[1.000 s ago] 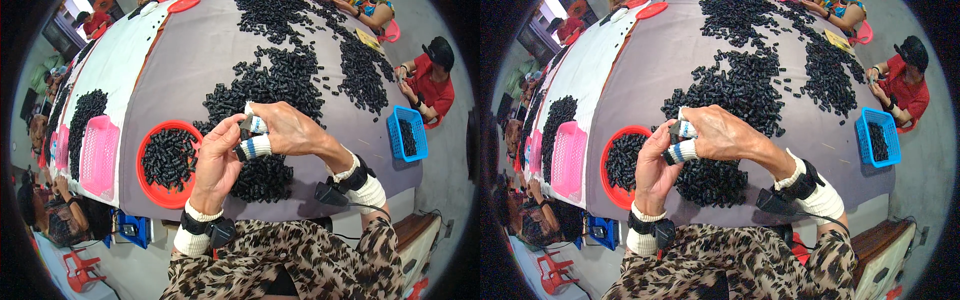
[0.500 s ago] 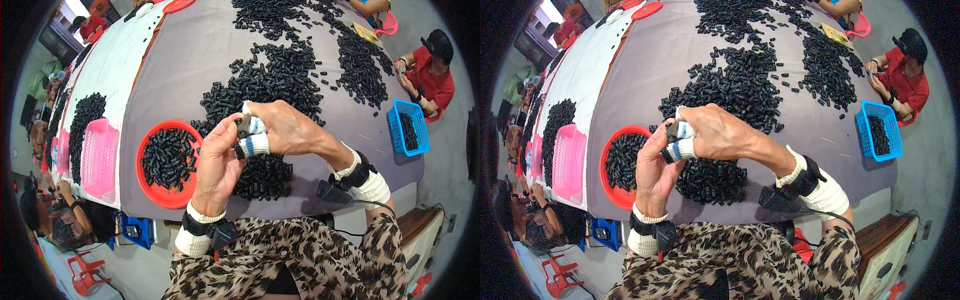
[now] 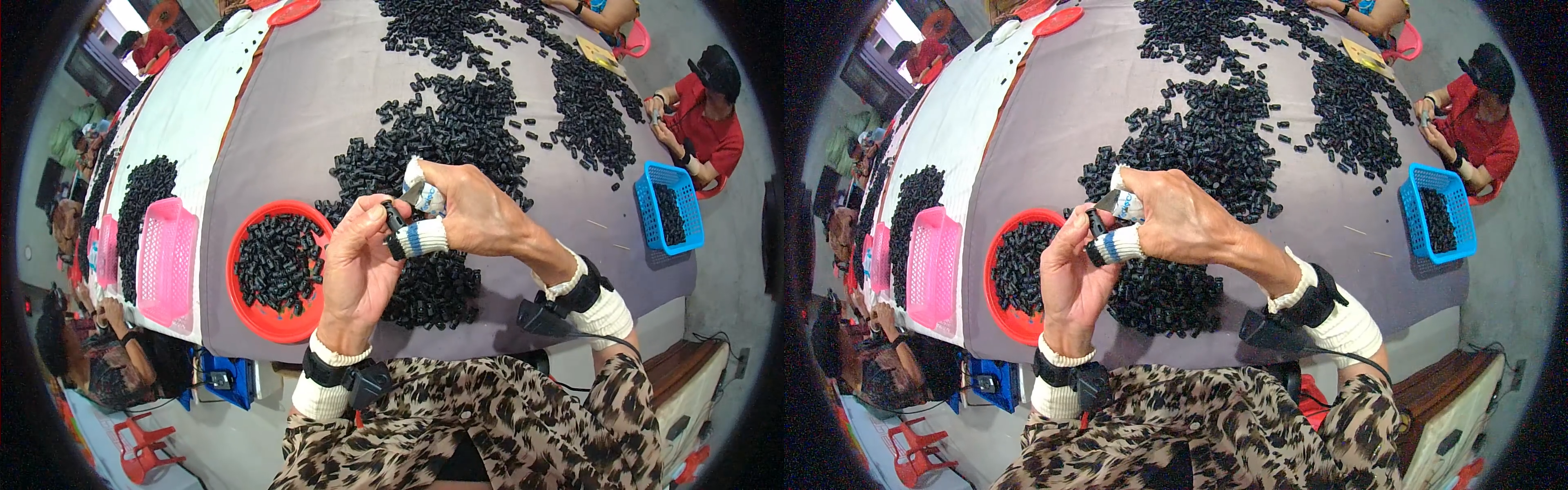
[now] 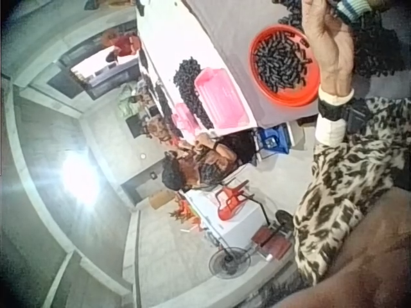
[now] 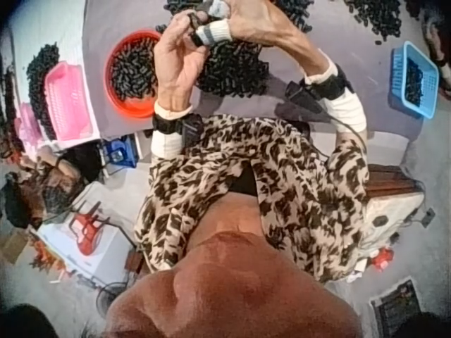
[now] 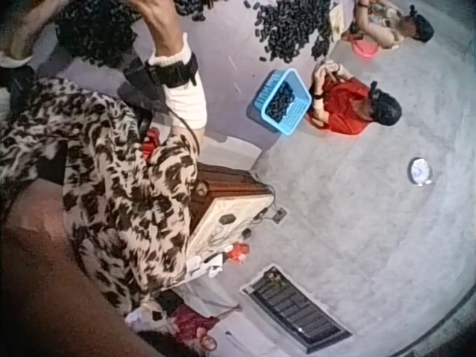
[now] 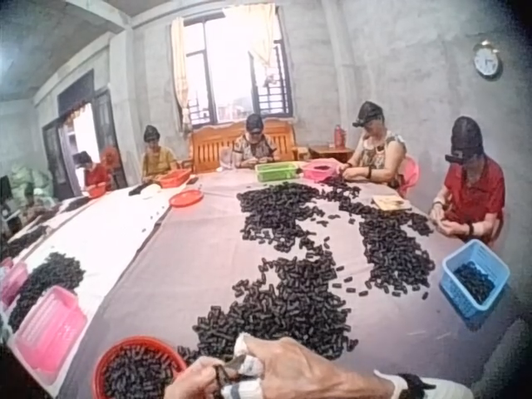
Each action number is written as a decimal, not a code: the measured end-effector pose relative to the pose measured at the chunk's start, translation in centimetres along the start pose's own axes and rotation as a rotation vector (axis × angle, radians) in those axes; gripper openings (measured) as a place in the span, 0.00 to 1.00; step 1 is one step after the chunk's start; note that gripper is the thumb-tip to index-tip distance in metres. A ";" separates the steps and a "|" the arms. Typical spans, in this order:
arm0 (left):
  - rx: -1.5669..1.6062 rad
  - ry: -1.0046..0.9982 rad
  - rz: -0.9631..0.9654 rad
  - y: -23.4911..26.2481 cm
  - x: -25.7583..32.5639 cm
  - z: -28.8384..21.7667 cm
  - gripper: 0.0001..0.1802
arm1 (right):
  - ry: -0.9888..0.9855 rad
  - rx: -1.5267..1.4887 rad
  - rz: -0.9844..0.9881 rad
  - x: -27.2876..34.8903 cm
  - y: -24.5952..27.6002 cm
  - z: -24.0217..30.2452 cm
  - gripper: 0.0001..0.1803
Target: The person is inspecting and sorting small black plastic components at a shared work table.
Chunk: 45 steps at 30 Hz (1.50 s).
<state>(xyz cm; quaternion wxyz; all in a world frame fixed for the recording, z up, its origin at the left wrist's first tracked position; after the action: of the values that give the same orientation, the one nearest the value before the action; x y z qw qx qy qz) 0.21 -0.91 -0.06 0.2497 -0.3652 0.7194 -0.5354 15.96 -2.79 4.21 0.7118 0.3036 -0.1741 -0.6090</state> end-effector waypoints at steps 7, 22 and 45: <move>-0.033 -0.071 -0.040 -0.5 0.0 0.3 0.11 | 0.039 -0.090 -0.106 0.5 -0.7 -0.4 0.18; -0.092 -0.078 -0.009 0.3 -0.2 0.3 0.12 | 0.076 -0.121 -0.066 0.5 -1.1 -1.5 0.17; -0.300 -0.132 -0.122 0.1 -0.1 0.4 0.11 | 0.020 0.013 0.144 -0.3 -0.6 -0.8 0.23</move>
<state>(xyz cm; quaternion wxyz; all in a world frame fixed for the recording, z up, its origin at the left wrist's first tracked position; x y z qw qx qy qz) 0.54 -1.07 -0.24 0.2062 -0.4755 0.7500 -0.4111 15.90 -2.36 3.26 0.7535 0.3011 -0.1921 -0.5519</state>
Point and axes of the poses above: each hand's wrist, its own x-axis away from the middle knuckle, its own y-axis out of the back of the hand, z = x × y, the point moved 1 cm from there along -x, towards the middle knuckle, and after that the axes turned 11 degrees about x, right-handed, at the moved point
